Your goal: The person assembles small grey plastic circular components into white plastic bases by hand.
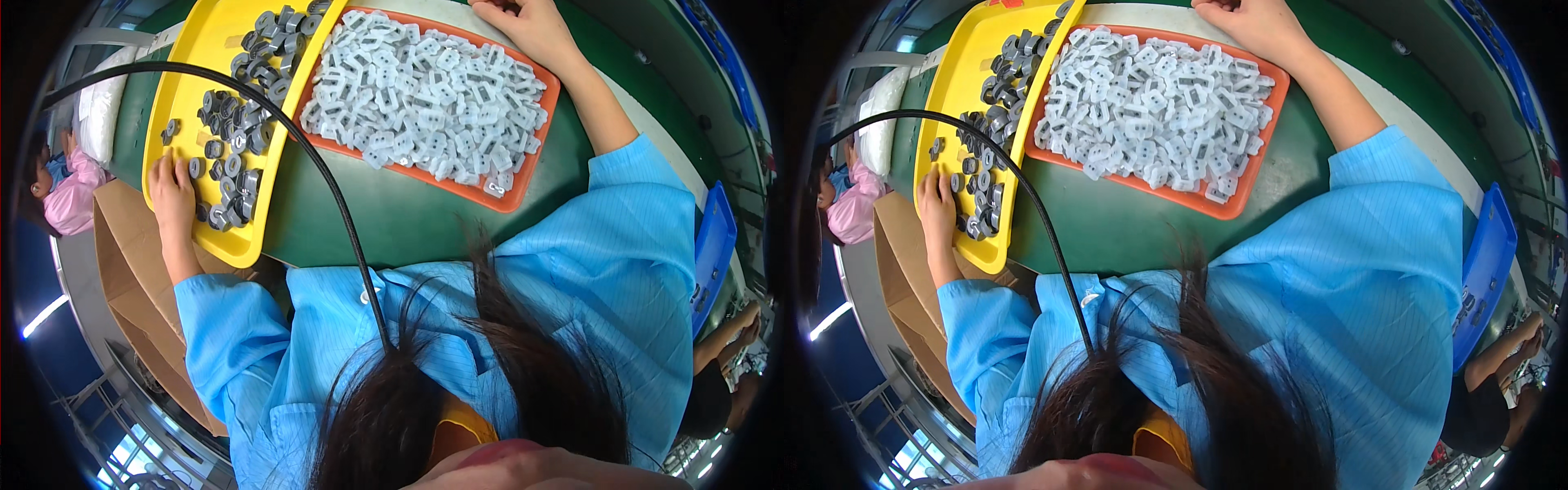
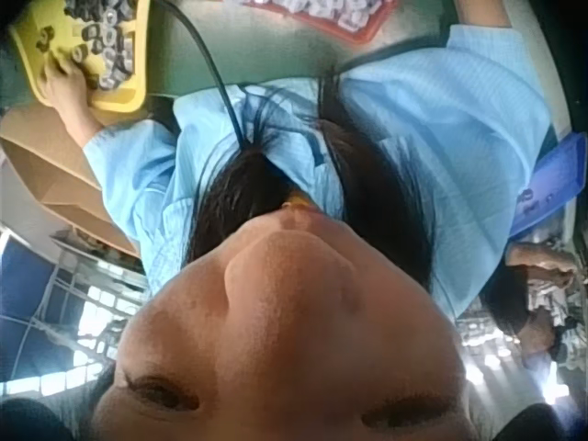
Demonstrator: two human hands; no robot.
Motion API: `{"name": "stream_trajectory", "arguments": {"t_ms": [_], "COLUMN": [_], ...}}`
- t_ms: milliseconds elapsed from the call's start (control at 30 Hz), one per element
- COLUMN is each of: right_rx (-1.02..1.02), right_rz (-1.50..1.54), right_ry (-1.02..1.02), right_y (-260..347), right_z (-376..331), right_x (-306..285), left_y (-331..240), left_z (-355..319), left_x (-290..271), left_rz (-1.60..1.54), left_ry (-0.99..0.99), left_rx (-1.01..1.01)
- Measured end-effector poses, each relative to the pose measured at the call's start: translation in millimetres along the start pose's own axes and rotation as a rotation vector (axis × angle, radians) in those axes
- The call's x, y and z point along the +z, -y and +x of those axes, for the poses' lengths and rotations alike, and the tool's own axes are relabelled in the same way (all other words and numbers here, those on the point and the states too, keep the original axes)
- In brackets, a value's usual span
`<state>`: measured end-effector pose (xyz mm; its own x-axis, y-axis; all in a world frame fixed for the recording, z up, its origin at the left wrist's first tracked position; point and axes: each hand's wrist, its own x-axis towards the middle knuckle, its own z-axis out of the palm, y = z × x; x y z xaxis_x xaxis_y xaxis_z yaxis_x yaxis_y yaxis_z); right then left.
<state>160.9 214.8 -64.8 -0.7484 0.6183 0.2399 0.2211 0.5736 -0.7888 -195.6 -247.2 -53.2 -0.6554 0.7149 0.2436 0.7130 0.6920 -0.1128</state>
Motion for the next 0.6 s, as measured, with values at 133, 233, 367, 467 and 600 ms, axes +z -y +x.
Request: {"name": "stream_trajectory", "arguments": {"t_ms": [133, 233, 367, 467, 600], "right_rx": [0.010, 0.005, 0.033, 0.049, 0.058], "right_rz": [0.012, 0.017, 0.099, 0.128, 0.128], "right_ry": [0.007, 0.032, 0.107, 0.183, 0.249], "right_y": [-1, -2, -5, 15, 45], "right_z": [1, 3, 3, 3, 11], "right_x": [0, -4, -9, -24, -37], "left_y": [19, 22, -35, -67, -100], "left_z": [18, 30, 29, 37, 84], "left_x": [13, 22, -2, -35, -52], "left_rz": [0.037, -0.208, -0.710, -0.726, -0.545], "left_ry": [-0.269, 0.003, 0.037, 0.164, 0.040], "left_rx": [-0.060, -0.079, -0.105, 0.023, 0.131]}}
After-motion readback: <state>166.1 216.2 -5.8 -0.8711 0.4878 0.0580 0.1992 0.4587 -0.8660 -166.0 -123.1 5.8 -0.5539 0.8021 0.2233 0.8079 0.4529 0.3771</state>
